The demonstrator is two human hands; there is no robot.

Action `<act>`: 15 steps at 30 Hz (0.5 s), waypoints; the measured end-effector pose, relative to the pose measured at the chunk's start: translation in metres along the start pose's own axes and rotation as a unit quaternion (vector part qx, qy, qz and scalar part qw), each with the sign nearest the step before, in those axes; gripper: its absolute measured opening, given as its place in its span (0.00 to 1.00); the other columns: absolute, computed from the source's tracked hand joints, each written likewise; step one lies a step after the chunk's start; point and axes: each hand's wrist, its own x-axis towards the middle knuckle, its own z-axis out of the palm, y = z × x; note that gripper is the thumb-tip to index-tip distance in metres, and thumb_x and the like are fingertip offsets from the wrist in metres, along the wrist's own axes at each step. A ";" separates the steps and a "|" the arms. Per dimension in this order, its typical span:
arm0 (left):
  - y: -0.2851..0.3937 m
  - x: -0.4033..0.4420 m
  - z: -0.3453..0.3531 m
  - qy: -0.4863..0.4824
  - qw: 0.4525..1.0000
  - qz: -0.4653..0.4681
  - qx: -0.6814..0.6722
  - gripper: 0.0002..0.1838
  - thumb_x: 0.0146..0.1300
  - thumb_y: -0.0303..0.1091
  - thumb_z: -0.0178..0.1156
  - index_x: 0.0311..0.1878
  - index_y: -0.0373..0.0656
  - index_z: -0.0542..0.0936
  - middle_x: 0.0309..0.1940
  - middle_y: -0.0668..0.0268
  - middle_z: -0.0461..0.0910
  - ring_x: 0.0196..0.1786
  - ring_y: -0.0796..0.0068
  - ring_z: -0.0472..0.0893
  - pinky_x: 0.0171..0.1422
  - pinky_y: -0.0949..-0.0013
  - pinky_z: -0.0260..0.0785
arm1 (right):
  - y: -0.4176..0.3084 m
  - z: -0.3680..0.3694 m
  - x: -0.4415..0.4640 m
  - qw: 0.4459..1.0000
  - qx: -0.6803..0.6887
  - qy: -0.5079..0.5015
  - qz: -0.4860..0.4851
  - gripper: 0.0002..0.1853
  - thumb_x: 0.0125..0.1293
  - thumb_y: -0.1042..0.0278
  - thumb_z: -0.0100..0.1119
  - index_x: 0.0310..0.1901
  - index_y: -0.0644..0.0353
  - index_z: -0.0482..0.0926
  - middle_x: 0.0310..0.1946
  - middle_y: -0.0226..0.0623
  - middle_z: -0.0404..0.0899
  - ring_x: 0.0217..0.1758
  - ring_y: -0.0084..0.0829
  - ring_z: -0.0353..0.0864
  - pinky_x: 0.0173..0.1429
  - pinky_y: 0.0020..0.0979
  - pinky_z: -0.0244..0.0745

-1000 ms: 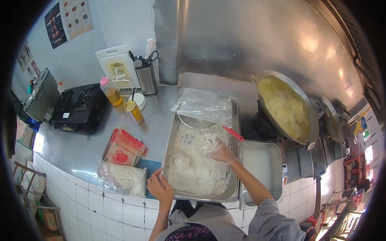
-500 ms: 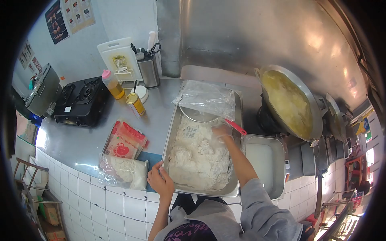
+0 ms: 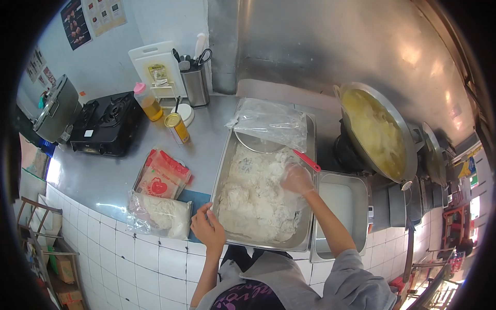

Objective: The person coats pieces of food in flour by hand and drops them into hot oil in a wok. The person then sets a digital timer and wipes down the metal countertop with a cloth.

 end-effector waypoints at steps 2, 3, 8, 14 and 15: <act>0.000 0.000 0.001 0.009 1.000 0.003 -0.006 0.12 0.67 0.33 0.50 0.48 0.45 0.80 0.43 0.67 0.81 0.46 0.62 0.74 0.56 0.60 0.59 | 0.006 0.005 -0.001 0.996 0.088 -0.018 -0.014 0.29 0.50 0.61 0.60 0.51 0.75 0.73 0.46 0.63 0.77 0.54 0.53 0.78 0.60 0.43 0.72; 0.000 0.001 0.000 0.008 1.000 0.003 -0.005 0.12 0.67 0.33 0.50 0.48 0.45 0.80 0.43 0.67 0.81 0.46 0.62 0.74 0.56 0.60 0.59 | 0.010 0.009 -0.002 0.983 0.176 -0.033 -0.026 0.30 0.51 0.61 0.59 0.52 0.76 0.71 0.48 0.64 0.76 0.54 0.54 0.78 0.60 0.43 0.72; 0.001 0.001 -0.001 -0.002 1.000 0.004 -0.006 0.14 0.70 0.37 0.47 0.50 0.45 0.80 0.44 0.67 0.82 0.47 0.63 0.74 0.55 0.60 0.60 | 0.019 0.080 0.010 0.987 0.029 -0.009 -0.161 0.36 0.54 0.60 0.57 0.59 0.81 0.65 0.54 0.67 0.72 0.59 0.55 0.74 0.64 0.41 0.70; 0.001 0.001 0.001 0.005 1.000 -0.002 -0.007 0.13 0.67 0.34 0.49 0.49 0.45 0.80 0.43 0.67 0.82 0.46 0.61 0.75 0.55 0.60 0.61 | 0.020 0.115 0.000 0.989 -0.103 -0.059 -0.090 0.35 0.57 0.65 0.55 0.63 0.82 0.61 0.59 0.70 0.66 0.64 0.57 0.69 0.68 0.41 0.66; 0.001 0.001 0.001 0.006 1.000 -0.001 -0.007 0.13 0.67 0.34 0.49 0.49 0.45 0.80 0.43 0.67 0.82 0.46 0.61 0.75 0.55 0.60 0.61 | 0.019 0.125 0.001 0.983 -0.135 0.048 -0.111 0.34 0.56 0.68 0.53 0.63 0.80 0.62 0.60 0.69 0.66 0.64 0.57 0.70 0.68 0.44 0.67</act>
